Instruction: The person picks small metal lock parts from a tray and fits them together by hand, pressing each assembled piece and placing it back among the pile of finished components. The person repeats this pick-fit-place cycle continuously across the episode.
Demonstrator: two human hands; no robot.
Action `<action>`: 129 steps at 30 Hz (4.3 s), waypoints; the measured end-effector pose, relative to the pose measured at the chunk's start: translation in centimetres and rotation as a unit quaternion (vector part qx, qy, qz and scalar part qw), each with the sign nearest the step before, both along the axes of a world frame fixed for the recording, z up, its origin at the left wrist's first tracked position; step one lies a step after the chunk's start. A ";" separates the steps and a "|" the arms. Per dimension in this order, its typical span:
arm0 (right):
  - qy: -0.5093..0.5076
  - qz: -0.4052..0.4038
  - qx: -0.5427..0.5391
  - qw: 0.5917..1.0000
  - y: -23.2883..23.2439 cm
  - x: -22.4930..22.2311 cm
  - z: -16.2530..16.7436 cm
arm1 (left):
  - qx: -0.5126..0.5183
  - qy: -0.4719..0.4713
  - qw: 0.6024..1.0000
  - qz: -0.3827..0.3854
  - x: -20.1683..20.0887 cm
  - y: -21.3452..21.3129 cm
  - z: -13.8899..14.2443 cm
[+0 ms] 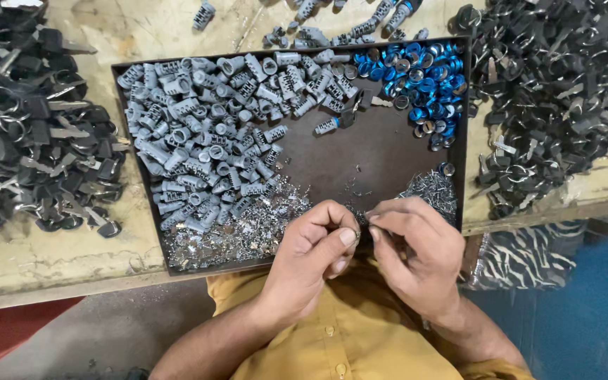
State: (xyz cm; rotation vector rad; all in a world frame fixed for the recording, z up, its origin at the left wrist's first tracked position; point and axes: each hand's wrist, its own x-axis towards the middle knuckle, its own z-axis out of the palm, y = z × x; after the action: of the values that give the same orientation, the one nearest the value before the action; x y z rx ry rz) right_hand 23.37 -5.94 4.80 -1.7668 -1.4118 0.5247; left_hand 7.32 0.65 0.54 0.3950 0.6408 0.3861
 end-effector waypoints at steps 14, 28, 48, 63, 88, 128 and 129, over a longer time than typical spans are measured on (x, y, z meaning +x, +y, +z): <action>-0.013 -0.173 -0.054 0.983 -2.5 3.3 -0.7 | 0.075 0.019 0.996 -0.044 -0.4 0.1 -0.7; -0.057 0.034 0.050 0.997 -0.5 -1.6 -1.6 | -0.043 -0.042 0.997 0.055 -0.3 -0.4 0.2; -0.108 0.054 0.059 0.991 0.7 -1.7 -0.7 | 0.034 -0.002 0.996 0.076 -0.1 -0.8 0.0; -0.070 0.060 0.070 0.993 0.9 -1.6 -0.8 | 0.030 -0.001 0.999 0.038 -0.8 0.4 -0.4; -0.199 0.239 0.011 0.950 14.9 -0.9 -1.3 | 0.071 0.024 0.992 0.100 -5.5 1.2 -0.6; 0.158 0.152 -0.028 0.975 2.2 0.4 -0.2 | -0.013 -0.091 0.996 0.022 -2.9 1.8 -0.3; 0.161 0.153 -0.026 0.975 2.3 0.4 -0.2 | -0.016 -0.089 0.996 0.020 -2.9 1.8 -0.3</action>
State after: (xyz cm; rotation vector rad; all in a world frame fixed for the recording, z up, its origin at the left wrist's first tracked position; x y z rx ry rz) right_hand 23.74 -3.69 4.58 -1.4270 -1.4497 0.9736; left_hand 4.44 2.45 0.22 0.3143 0.4813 0.4442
